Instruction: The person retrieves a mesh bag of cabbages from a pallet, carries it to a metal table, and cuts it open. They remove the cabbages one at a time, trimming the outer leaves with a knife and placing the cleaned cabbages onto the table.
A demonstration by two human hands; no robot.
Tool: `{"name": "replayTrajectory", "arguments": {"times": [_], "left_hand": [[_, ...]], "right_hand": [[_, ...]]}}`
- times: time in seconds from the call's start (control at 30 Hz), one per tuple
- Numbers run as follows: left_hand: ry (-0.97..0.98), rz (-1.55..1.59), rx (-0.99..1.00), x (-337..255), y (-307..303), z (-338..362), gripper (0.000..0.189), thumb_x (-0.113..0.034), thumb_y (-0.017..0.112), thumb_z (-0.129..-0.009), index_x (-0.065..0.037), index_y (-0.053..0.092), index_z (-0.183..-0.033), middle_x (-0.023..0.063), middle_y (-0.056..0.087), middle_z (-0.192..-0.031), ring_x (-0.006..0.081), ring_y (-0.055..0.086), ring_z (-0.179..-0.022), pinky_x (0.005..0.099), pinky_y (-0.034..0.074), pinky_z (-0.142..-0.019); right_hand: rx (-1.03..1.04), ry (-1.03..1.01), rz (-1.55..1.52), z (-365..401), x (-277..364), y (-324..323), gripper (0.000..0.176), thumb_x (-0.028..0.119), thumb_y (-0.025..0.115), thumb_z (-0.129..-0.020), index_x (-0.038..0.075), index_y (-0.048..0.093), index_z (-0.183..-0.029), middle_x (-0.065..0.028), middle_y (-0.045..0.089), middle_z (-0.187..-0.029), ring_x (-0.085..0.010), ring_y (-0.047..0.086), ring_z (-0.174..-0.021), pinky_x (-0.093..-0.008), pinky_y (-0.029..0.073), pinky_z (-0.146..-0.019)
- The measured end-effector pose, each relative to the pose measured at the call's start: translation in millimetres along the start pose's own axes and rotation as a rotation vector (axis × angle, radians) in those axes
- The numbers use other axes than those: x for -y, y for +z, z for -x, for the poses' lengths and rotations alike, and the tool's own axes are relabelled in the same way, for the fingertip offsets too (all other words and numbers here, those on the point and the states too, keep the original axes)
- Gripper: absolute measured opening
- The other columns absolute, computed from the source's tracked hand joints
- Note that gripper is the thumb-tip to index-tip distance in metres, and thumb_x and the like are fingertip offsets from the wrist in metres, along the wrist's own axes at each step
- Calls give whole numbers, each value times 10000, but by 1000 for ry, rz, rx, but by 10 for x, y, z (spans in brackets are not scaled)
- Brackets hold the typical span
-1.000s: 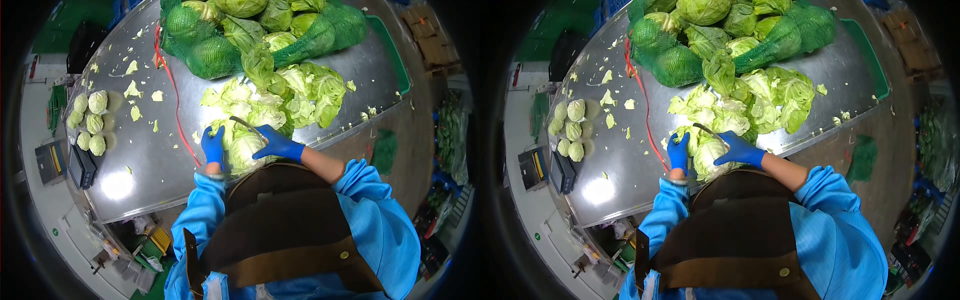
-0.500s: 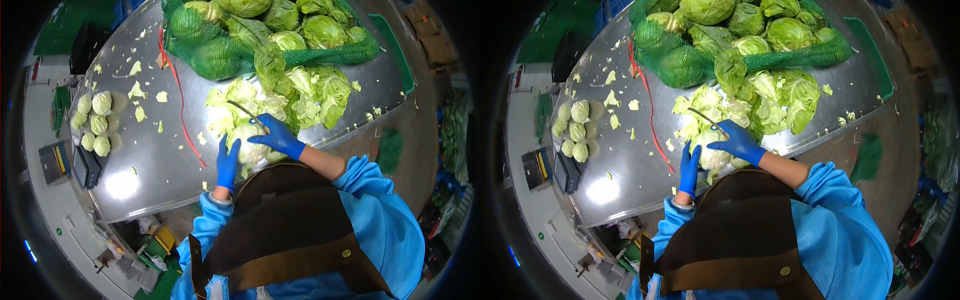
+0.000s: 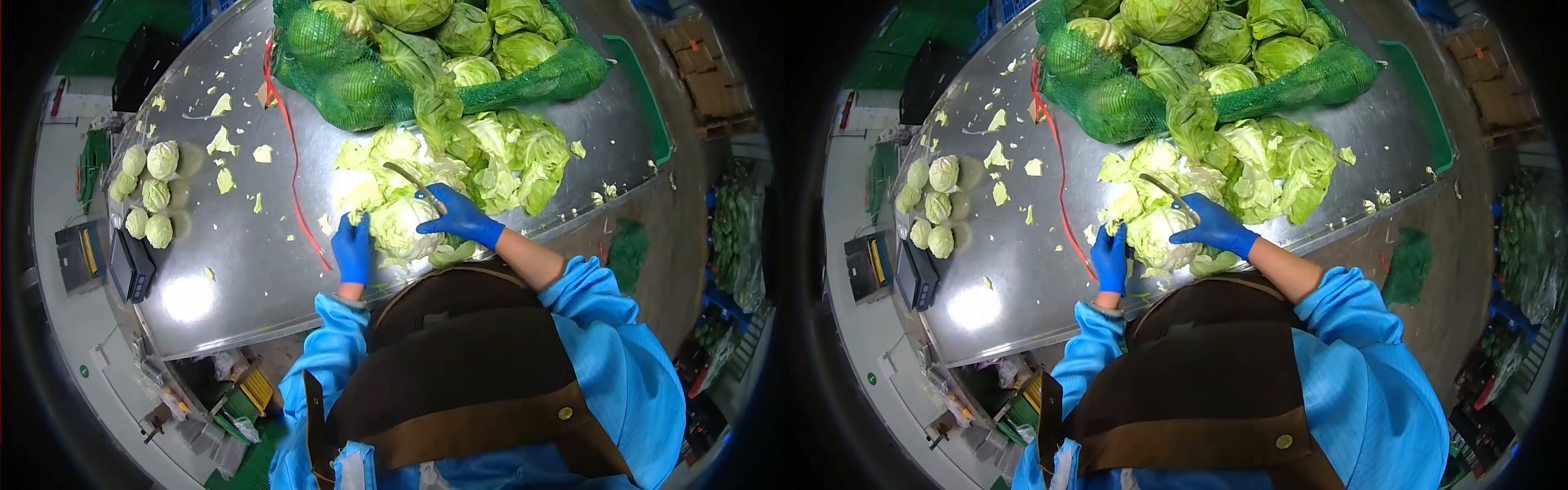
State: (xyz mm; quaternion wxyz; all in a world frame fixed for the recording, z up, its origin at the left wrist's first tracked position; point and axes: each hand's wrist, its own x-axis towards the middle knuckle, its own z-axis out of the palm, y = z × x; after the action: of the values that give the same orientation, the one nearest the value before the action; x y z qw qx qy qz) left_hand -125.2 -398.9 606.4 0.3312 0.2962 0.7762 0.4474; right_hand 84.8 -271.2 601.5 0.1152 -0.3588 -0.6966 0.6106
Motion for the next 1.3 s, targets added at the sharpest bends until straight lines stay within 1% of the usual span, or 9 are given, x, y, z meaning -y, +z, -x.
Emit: {"name": "replayTrajectory", "arguments": {"times": [0.2,0.37,0.47,0.57,0.77,0.8,0.87,1.13,1.3], "left_hand": [[-379,720,-232,306,-113,-385,275,-201,582,-959,-29,580,-1173,63,643,-945,163,615,-732,287,532,-650],[-483,456,39,-139,-142,180,653,-273,653,-906,-60,354,-1446,86,535,-1250,189,593,-972,325,508,-797],[-469,313,101,149,33,238,379,-221,633,-922,-36,560,-1245,57,634,-1022,174,619,-889,303,496,-783],[-487,604,-148,351,-11,31,247,-216,621,-933,-27,622,-1093,46,647,-888,169,624,-846,293,490,-752],[-673,401,58,-310,-42,431,689,-384,666,-891,-83,357,-1427,156,533,-1278,234,565,-1083,378,498,-834],[-679,429,113,-458,52,529,842,-372,736,-831,-76,290,-1481,177,444,-1406,272,452,-1257,400,444,-964],[-93,-38,153,89,306,542,907,-305,773,-800,-76,252,-1506,176,372,-1474,298,386,-1327,385,391,-1040],[-296,667,415,-239,-175,323,873,-60,673,-779,-104,233,-1532,131,331,-1506,259,379,-1334,360,360,-1079],[-208,513,349,-760,-187,235,831,-19,647,-800,-106,253,-1526,128,390,-1456,236,459,-1261,335,400,-1044]], "right_hand": [[45,-24,22,98,-41,-8,804,413,864,-663,67,502,-1293,-150,519,-1211,-305,512,-1167,-373,403,-996],[9,-7,-8,140,-111,53,781,350,875,-659,73,509,-1291,-123,500,-1237,-275,499,-1175,-363,394,-1011],[14,-27,0,134,-113,73,786,322,881,-650,68,505,-1292,-118,497,-1268,-269,498,-1207,-365,397,-1018],[6,-125,32,244,-79,79,784,318,881,-643,72,508,-1287,-123,490,-1303,-281,505,-1226,-374,406,-1017],[-65,206,-190,242,-101,146,557,335,818,-755,81,586,-1192,-101,639,-1062,-191,581,-1029,-336,441,-915],[-49,159,-216,196,-139,193,504,313,807,-769,79,601,-1164,-96,641,-1039,-180,580,-1000,-330,446,-895],[-28,59,-268,69,-189,267,398,271,785,-797,75,630,-1107,-86,644,-992,-156,578,-943,-318,458,-856],[-444,62,-61,-190,-200,-6,272,189,709,-823,36,623,-1030,-127,662,-873,-194,631,-778,-320,498,-719],[-158,-467,226,192,832,-109,425,287,732,-798,95,627,-1163,-94,646,-1120,-240,650,-909,-340,533,-762]]}}
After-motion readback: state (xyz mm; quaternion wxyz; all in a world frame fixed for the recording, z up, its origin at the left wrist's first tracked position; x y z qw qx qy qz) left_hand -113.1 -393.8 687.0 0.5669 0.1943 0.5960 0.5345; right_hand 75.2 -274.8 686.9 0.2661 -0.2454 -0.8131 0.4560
